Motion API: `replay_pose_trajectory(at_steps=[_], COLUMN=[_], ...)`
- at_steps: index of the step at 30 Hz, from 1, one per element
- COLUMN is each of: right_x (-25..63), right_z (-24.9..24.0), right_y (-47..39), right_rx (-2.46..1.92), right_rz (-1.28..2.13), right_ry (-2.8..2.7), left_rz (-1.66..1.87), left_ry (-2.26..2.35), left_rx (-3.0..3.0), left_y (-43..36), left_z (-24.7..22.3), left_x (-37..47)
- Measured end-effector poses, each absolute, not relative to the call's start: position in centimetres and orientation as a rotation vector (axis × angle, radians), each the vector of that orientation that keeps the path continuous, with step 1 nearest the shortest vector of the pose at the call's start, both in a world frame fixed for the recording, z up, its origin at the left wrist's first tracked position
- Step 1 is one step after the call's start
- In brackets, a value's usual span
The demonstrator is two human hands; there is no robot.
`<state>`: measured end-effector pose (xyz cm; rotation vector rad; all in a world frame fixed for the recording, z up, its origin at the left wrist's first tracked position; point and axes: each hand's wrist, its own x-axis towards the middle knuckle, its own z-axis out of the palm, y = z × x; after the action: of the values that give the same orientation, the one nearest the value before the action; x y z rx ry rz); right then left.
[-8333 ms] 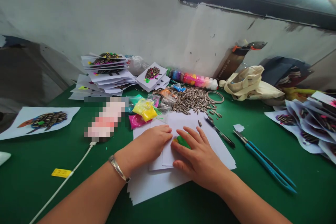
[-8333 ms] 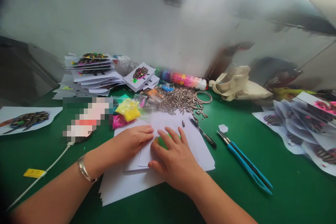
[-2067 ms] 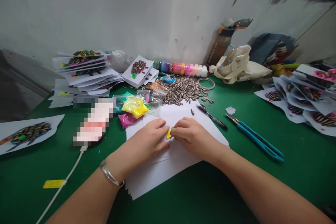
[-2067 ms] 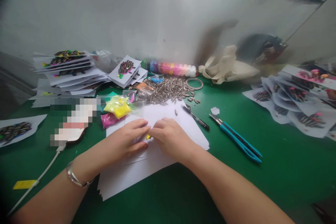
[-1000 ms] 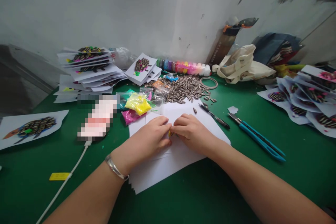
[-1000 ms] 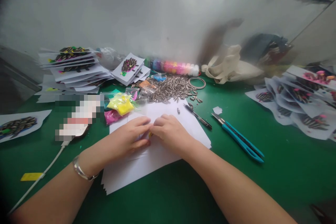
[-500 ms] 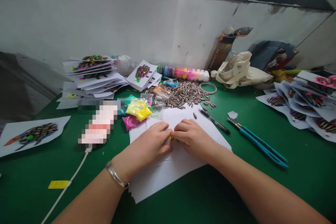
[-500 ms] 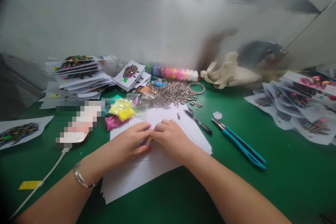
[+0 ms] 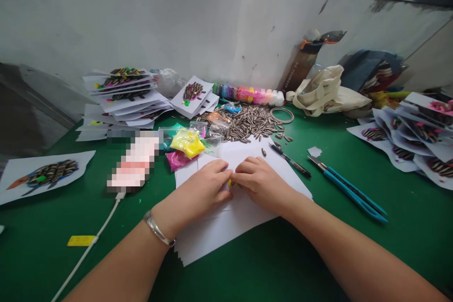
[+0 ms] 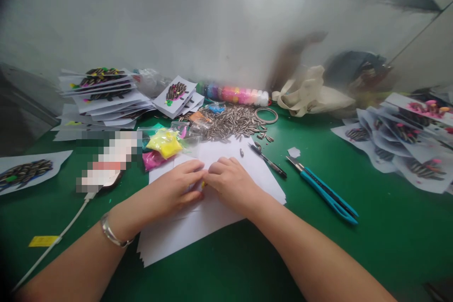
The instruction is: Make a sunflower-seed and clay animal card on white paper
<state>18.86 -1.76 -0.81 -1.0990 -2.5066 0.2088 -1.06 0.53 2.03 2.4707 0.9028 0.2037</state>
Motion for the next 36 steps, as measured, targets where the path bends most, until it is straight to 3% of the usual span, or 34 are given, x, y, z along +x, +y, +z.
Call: replay_pose_trajectory(at_steps=[13,20,36], right_x=[20.9,26.3,27.9], right_z=[0.7,1.1,-0.5], right_y=[-1.9,-1.2,-0.3], right_rx=[-1.123,-1.538,-1.758], right_rz=[0.329,0.283,0.367], right_ry=[-2.235,-1.958,-2.119], left_rz=[0.197,0.217,0.243], left_ry=[0.893,0.9,0.896], left_rx=[2.484,2.459,2.458], left_y=[0.5,0.4,0.4], left_z=[2.2,2.7,2.3], left_x=[-1.2,-1.1,-1.1])
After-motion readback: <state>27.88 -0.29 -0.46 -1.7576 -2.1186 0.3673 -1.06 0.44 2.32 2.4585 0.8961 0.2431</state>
